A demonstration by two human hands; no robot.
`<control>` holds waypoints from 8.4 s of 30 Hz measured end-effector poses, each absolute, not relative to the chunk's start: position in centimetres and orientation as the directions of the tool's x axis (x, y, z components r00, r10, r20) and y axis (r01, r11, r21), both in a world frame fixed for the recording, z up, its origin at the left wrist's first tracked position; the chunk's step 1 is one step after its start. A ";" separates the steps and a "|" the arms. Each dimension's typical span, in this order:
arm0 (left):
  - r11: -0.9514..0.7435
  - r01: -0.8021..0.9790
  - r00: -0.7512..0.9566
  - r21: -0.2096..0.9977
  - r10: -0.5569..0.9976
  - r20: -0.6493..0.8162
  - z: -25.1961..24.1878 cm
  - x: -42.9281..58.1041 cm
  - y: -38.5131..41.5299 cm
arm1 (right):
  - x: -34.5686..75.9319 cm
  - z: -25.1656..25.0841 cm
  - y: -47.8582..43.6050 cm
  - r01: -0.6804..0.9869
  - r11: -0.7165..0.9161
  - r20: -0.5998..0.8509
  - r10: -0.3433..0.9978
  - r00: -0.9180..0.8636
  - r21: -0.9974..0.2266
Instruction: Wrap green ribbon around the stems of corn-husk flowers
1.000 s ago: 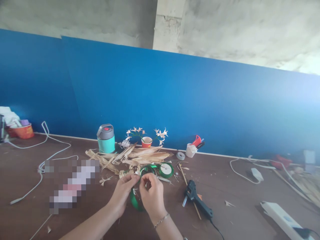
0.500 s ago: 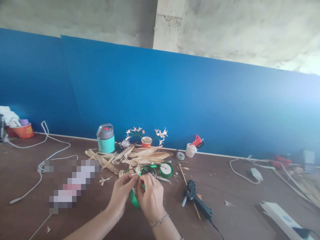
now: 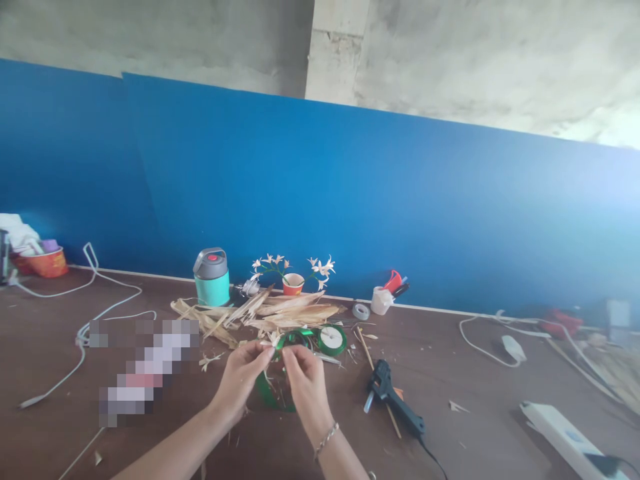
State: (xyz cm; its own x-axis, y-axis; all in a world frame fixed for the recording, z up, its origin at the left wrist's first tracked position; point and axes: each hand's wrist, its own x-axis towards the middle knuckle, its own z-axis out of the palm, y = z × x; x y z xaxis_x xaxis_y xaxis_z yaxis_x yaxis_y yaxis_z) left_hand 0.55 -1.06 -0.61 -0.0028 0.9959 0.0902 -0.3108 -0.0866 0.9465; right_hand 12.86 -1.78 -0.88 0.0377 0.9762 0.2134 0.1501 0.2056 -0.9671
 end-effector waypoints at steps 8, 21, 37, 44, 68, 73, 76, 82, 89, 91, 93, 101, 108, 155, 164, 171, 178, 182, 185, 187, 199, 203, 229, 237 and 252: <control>-0.055 -0.331 0.201 0.942 0.971 0.127 -0.4 0.2 -0.6 | 13.7 -0.6 -1.3 -0.245 -0.231 -0.184 0.962 -0.202 -0.942; -0.062 -0.183 0.131 0.981 0.987 0.087 -0.3 -0.1 -0.4 | 14.4 -0.6 -1.1 -0.253 -0.253 -0.194 0.952 -0.238 -0.934; 0.089 -0.347 0.072 0.934 0.995 -0.068 -1.3 0.9 -0.8 | 13.1 -0.6 -1.9 0.355 0.284 0.329 0.941 0.073 -0.891; 0.127 -0.456 0.066 0.881 0.992 -0.108 -1.3 1.3 -1.1 | 12.9 -0.9 -2.1 0.492 0.330 0.420 0.904 0.081 -0.805; 0.073 -0.291 -0.113 0.954 0.987 -0.110 -0.6 1.5 -2.1 | 12.5 -1.9 -2.1 0.830 0.487 0.707 0.686 -0.173 -0.270; 0.062 -0.244 -0.122 0.968 0.988 -0.094 -0.5 1.5 -2.2 | 12.3 -1.8 -2.1 0.835 0.500 0.728 0.657 -0.194 -0.229; 0.054 -0.209 -0.142 0.977 0.986 -0.084 -0.6 1.4 -2.0 | 12.3 -1.8 -2.1 0.842 0.503 0.726 0.651 -0.222 -0.194; 0.063 -0.194 -0.149 0.979 0.984 -0.093 -0.8 1.3 -1.7 | 12.4 -1.9 -2.2 0.834 0.512 0.689 0.682 -0.246 -0.208; 0.010 -0.208 -0.156 0.978 0.987 -0.043 -0.4 1.1 -1.4 | 12.6 -2.0 -2.1 0.774 0.540 0.685 0.701 -0.197 -0.331; 0.006 -0.198 -0.141 0.980 0.989 -0.035 -0.5 1.0 -1.4 | 12.6 -2.0 -2.1 0.761 0.523 0.668 0.726 -0.163 -0.383; 0.000 -0.185 -0.131 0.983 0.991 -0.025 -0.6 1.0 -1.4 | 12.6 -1.8 -2.2 0.729 0.488 0.624 0.774 -0.107 -0.480; -0.008 -0.212 -0.073 0.977 0.997 -0.008 -0.2 0.9 -1.4 | 12.8 -0.8 -1.6 -0.019 -0.014 -0.015 0.999 0.047 -1.000; 0.051 -0.359 0.192 0.932 0.981 0.020 -0.3 0.8 -1.2 | 13.8 -0.7 -1.1 -0.365 -0.462 -0.358 0.878 -0.319 -0.808; -0.020 -0.097 -0.085 0.995 0.996 0.012 -1.2 1.0 -1.1 | 12.9 -1.0 -1.7 0.411 0.241 0.295 0.953 0.071 -0.879; 0.107 -0.358 0.278 0.928 0.961 -0.004 -0.4 0.2 -0.7 | 14.5 -0.6 -0.8 -0.111 -0.159 -0.147 0.983 -0.108 -0.981; 0.113 -0.365 0.336 0.924 0.942 0.018 -0.5 0.1 -0.6 | 14.6 -0.6 -1.0 -0.189 -0.176 -0.142 0.973 -0.182 -0.966; 0.071 -0.205 0.221 0.976 0.975 -0.025 -1.0 0.0 -0.2 | 14.3 -0.3 -0.9 -0.141 -0.138 -0.129 0.989 -0.076 -0.980; 0.052 -0.117 0.185 0.992 0.982 -0.030 -0.9 0.1 -0.3 | 14.5 -0.1 -0.9 -0.181 -0.148 -0.138 0.988 -0.066 -0.972; 0.075 -0.069 0.139 0.995 0.988 -0.065 -0.8 0.2 -0.5 | 14.5 -0.1 -0.9 -0.193 -0.146 -0.133 0.988 -0.077 -0.970; 0.091 -0.047 0.115 0.995 0.990 -0.085 -0.8 0.2 -0.5 | 14.6 -0.2 -0.9 -0.174 -0.137 -0.126 0.989 -0.075 -0.975; -0.071 0.117 0.122 0.991 0.991 0.056 -0.5 0.3 -0.5 | 14.2 -1.2 -0.4 -0.096 -0.104 -0.101 0.994 -0.035 -0.990; -0.140 0.161 0.145 0.977 0.982 0.117 -0.6 0.4 -0.5 | 14.1 -1.1 -0.6 -0.141 -0.104 -0.101 0.994 -0.030 -0.984; -0.192 0.203 0.175 0.960 0.972 0.158 -0.2 0.1 -0.6 | 13.9 -0.8 -1.0 -0.261 -0.132 -0.117 0.990 -0.073 -0.956; -0.223 0.219 0.171 0.950 0.967 0.187 -0.4 0.1 -0.6 | 13.7 -0.4 -1.0 -0.235 -0.100 -0.084 0.993 -0.077 -0.967; -0.274 0.238 0.202 0.932 0.952 0.228 -0.4 -0.5 -0.4 | 14.9 -0.3 -1.0 -0.385 -0.125 -0.089 0.990 -0.111 -0.915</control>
State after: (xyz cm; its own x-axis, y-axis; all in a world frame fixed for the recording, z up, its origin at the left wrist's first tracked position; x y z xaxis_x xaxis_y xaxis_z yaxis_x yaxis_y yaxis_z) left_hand -0.48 -0.37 -0.43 0.2025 0.9524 0.2280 0.2381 -0.2737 0.9319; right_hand 14.95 -0.96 -0.25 -0.1105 0.9899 -0.0889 -0.3845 -0.1251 -0.9146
